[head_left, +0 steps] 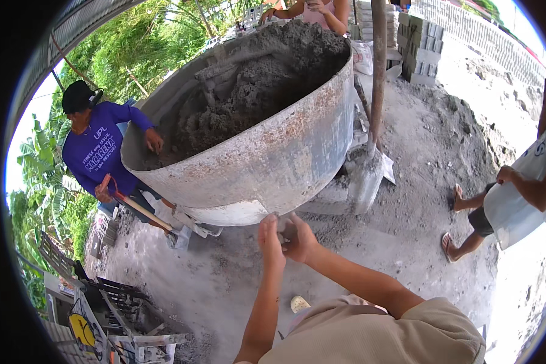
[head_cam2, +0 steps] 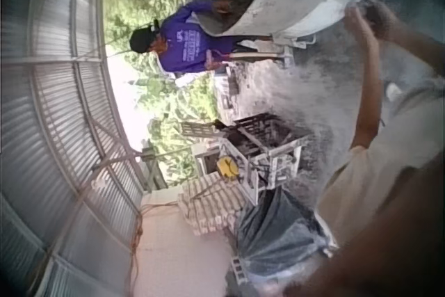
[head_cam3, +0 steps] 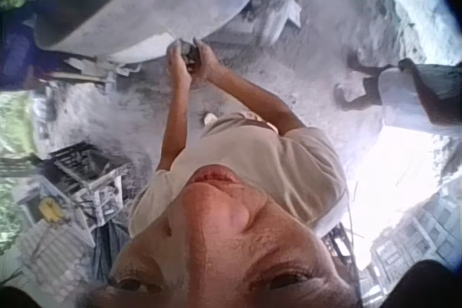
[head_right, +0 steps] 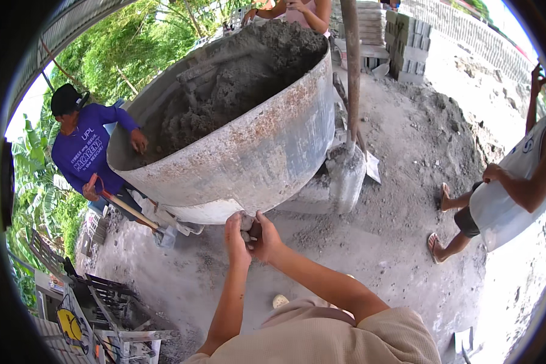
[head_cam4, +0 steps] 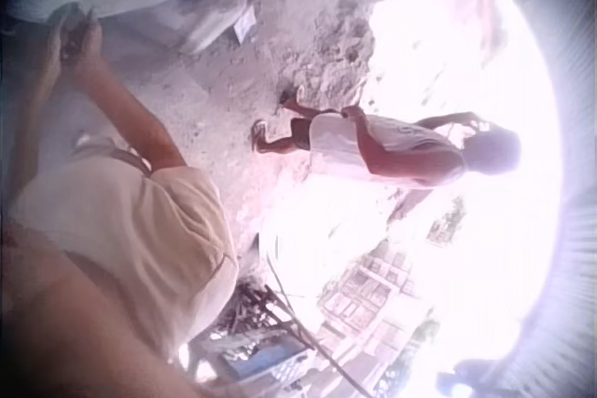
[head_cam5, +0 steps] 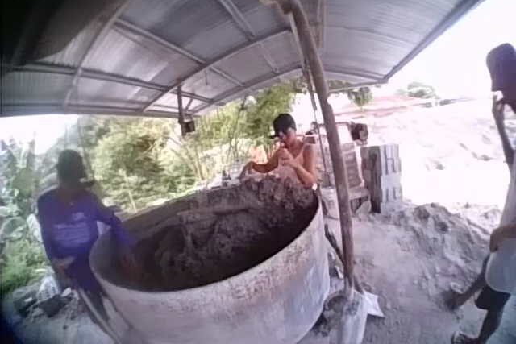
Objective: The person mixes wet concrete in a rotating cement mixer by hand, breaking up clumps and ensuring even consistency. They then walk to a brick-making machine and adjust the hopper and lever mechanism.
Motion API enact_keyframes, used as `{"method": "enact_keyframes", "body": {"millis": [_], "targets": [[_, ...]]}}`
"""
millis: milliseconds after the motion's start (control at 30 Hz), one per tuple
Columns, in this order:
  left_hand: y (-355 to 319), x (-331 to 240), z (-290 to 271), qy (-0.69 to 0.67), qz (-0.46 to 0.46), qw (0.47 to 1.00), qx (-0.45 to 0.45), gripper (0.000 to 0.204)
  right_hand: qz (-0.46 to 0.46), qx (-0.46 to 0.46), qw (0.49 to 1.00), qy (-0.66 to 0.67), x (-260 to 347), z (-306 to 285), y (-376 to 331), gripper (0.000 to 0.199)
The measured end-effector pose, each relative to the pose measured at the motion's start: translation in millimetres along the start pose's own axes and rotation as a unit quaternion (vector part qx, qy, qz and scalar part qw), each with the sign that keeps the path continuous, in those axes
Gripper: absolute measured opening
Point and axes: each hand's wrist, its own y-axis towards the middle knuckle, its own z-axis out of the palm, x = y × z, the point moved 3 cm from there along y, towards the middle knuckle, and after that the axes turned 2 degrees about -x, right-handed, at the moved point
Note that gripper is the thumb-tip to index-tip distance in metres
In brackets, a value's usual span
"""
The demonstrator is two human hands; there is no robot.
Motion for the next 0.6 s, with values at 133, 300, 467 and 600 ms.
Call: {"method": "enact_keyframes", "body": {"millis": [133, 300, 467, 600], "targets": [[-24.5, 36.0, 111.6, 0.272, 0.244, 0.905, 0.219, 0.024, -0.132, 0.163, 0.968, 0.140, 69.5, -75.8, -31.3, 0.040], [-52.3, 97.0, 200.3, 0.448, 0.432, 0.760, 0.188, 0.026, -0.278, 0.330, 0.831, 0.352, 127.4, -117.0, -71.3, 0.031], [-64.1, 105.9, 238.8, 0.472, 0.442, 0.714, 0.269, 0.025, -0.247, 0.172, 0.904, 0.305, 149.2, -173.7, -93.1, 0.039], [-59.0, 124.3, 242.7, 0.500, 0.373, 0.715, 0.317, 0.028, -0.191, 0.104, 0.917, 0.334, 151.3, -201.5, -91.1, 0.040]]}}
